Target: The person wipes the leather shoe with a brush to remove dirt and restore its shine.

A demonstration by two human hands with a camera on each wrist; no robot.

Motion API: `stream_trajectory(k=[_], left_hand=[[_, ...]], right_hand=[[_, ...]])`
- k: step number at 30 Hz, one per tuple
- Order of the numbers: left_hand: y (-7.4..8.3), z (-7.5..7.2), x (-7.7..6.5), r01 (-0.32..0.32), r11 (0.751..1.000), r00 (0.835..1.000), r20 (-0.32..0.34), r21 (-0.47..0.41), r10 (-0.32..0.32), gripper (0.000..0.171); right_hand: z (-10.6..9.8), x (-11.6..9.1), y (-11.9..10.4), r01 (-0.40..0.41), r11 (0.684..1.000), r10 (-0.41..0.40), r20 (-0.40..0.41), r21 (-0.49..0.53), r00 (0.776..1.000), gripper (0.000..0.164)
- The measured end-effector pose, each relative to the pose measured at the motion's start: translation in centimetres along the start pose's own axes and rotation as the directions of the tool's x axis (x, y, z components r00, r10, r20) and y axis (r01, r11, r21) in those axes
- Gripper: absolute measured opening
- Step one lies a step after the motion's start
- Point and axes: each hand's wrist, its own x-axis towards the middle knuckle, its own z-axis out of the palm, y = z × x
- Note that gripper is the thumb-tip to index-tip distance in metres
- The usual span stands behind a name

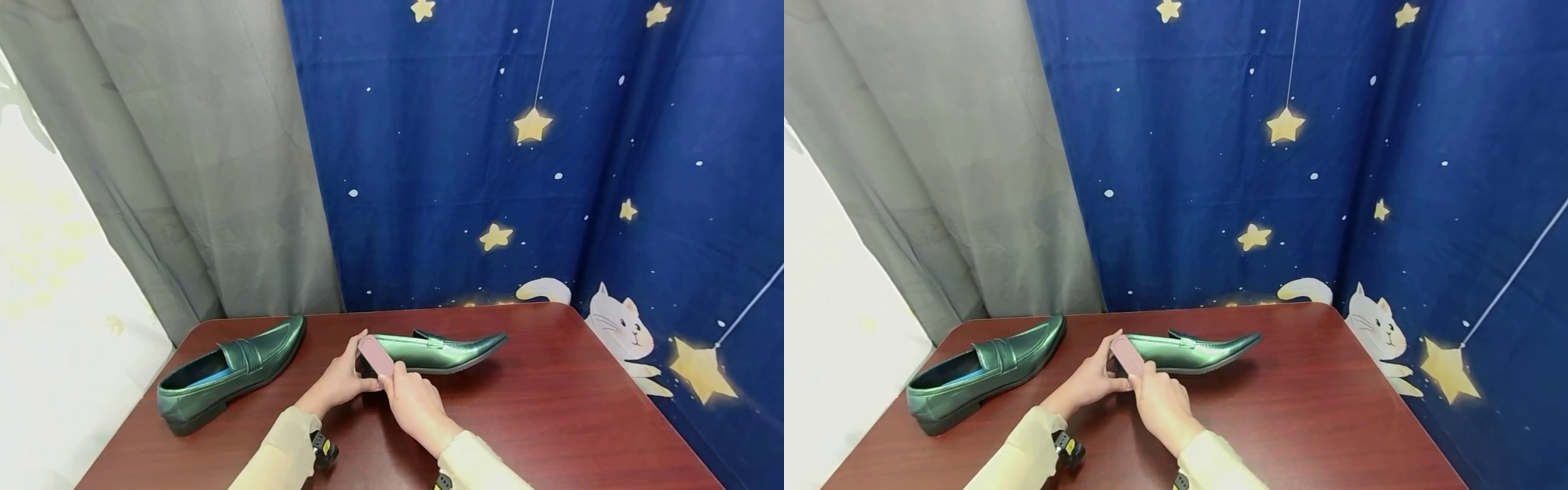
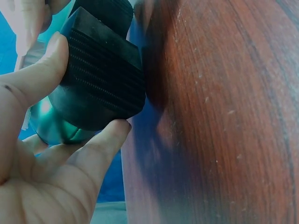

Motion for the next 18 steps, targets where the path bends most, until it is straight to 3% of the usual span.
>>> stream_trajectory(k=[8, 18], left_hand=[[-0.10, 0.03, 0.14, 0.005, 1.000, 1.000, -0.024, 0.026, -0.004, 0.116], [0.07, 0.20, -0.16, -0.015, 0.996, 0.999, -0.050, 0.083, 0.019, 0.116]], right_hand=[[0.16, 0.08, -0.38, 0.010, 1.000, -0.010, -0.015, -0.011, 1.000, 0.032], [0.24, -0.28, -0.59, 0.016, 0.998, -0.016, -0.001, 0.054, 1.000, 0.033]])
